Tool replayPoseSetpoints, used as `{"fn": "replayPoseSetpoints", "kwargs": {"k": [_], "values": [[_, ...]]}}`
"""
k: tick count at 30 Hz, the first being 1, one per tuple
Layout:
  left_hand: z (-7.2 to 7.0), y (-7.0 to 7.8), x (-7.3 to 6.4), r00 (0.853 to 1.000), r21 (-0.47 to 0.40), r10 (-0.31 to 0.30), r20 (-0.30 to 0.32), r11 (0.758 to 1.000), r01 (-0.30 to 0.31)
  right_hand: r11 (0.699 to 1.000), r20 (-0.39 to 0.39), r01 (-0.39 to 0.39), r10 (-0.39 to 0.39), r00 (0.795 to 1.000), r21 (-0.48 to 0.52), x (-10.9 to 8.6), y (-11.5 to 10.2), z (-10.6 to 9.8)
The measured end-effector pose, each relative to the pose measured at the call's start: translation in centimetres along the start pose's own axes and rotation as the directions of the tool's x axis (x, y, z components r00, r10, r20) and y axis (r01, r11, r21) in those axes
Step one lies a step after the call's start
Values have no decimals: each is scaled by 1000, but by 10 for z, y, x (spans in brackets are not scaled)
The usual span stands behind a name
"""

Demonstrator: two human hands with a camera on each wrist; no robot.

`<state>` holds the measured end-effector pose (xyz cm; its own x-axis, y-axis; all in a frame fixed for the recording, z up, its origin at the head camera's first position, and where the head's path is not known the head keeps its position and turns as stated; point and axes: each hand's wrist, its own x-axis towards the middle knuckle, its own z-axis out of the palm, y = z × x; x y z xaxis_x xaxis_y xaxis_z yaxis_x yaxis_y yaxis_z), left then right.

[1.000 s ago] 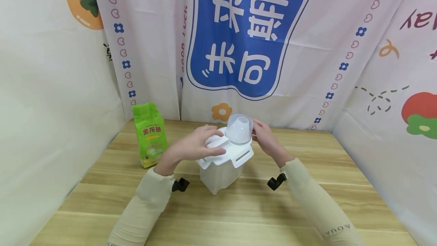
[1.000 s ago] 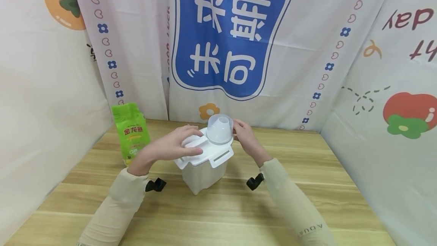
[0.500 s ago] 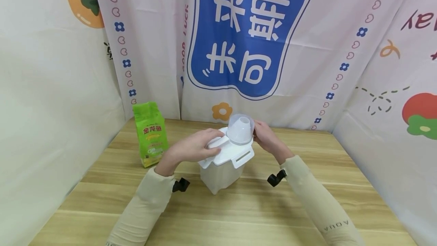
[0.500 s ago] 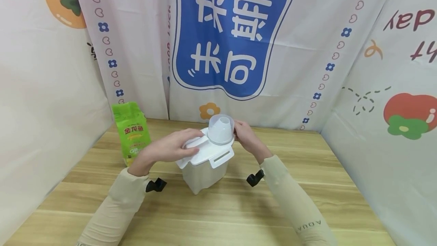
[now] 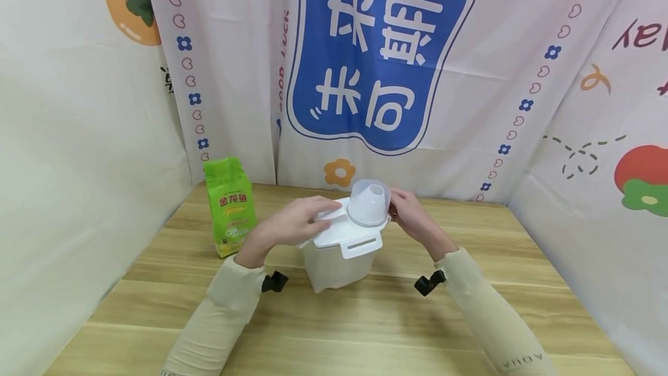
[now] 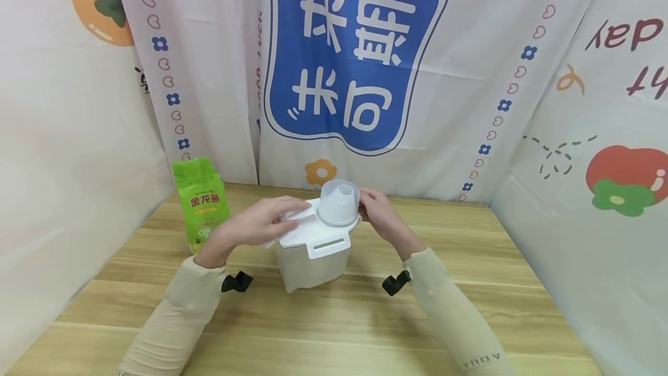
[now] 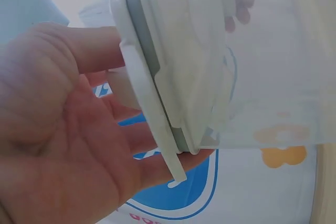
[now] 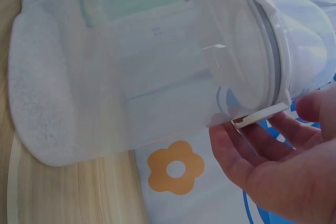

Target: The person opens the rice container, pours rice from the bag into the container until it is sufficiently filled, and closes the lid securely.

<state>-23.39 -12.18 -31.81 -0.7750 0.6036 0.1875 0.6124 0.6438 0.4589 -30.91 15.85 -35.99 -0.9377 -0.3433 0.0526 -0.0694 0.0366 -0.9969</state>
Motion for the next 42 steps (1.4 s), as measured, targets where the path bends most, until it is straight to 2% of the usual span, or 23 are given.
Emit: {"fn": "replayPoseSetpoints", "kwargs": {"k": [5,11,14,18,23,27,34,42], "values": [[1,-5,3,998,-33,-6,-54,999,4,999,0,11,-11,1000,-53,-10,-1,-1],[3,-8,8,993,-45,-49,-109,998,44,994,16,19,-18,1000,-112,-22,-2,-3],[4,-9,9,990,-49,-75,-121,996,70,993,20,24,-22,1000,-115,-27,-2,-3],[4,-10,9,989,-45,-80,-122,996,75,992,28,31,-28,999,-126,-33,-2,-2],[3,-13,8,990,-47,-72,-120,997,66,989,69,62,-53,996,-135,-44,-3,-2],[2,-17,7,993,-55,-37,-111,998,31,985,110,92,-76,991,-144,-53,-5,1],[5,-30,8,995,-147,24,-94,988,-37,975,178,134,-102,979,-178,-67,-6,8],[7,-36,9,993,-176,26,-113,983,-46,976,176,121,-89,980,-182,-71,-1,9]]}}
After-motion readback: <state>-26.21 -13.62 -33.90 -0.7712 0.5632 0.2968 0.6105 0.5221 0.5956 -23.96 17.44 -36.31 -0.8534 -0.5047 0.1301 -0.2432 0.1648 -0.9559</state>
